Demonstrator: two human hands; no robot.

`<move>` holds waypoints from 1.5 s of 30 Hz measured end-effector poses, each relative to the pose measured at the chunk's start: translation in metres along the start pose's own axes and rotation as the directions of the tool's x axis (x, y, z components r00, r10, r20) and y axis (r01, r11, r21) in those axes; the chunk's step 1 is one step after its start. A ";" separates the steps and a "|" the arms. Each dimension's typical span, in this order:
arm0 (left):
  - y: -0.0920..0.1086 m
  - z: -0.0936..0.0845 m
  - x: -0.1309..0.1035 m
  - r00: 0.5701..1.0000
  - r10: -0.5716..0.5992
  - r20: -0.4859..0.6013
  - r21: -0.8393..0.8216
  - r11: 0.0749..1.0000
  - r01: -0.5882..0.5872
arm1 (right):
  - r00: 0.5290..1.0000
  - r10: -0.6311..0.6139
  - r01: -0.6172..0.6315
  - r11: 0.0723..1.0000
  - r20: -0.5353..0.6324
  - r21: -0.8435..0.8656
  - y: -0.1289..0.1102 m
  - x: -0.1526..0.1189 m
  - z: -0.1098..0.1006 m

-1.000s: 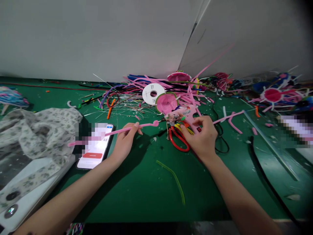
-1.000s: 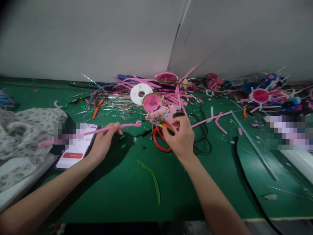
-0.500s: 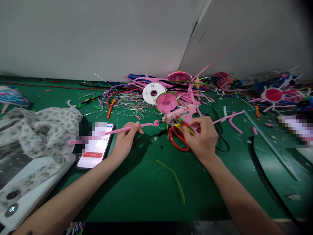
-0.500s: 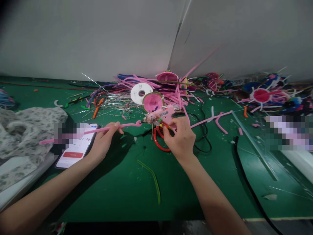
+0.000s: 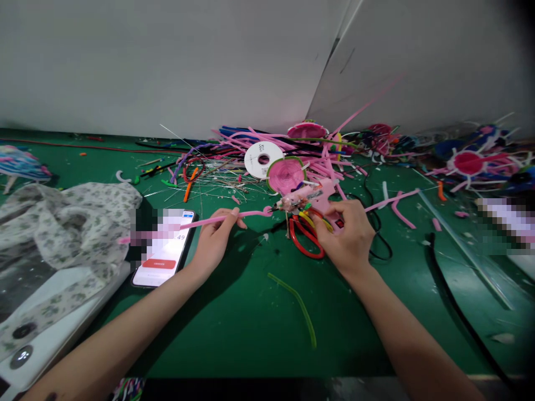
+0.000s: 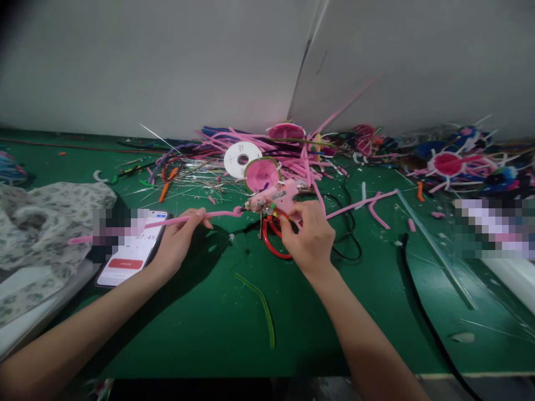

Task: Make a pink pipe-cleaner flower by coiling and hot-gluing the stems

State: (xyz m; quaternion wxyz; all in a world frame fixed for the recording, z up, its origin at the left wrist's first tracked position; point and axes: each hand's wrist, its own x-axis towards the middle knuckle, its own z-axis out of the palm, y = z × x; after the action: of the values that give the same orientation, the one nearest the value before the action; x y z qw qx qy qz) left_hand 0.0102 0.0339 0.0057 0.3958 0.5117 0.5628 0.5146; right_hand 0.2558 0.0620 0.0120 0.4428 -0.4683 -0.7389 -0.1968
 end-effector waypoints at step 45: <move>0.000 -0.001 0.001 1.000 -0.005 -0.017 0.007 1.000 0.005 | 0.996 -0.074 0.074 0.997 -0.058 -0.012 0.001 0.004 -0.007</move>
State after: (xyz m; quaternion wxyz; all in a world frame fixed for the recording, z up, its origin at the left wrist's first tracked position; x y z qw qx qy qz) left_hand 0.0089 0.0343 0.0056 0.3903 0.5073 0.5693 0.5160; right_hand 0.2590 0.0602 0.0190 0.4544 -0.4367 -0.7415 -0.2303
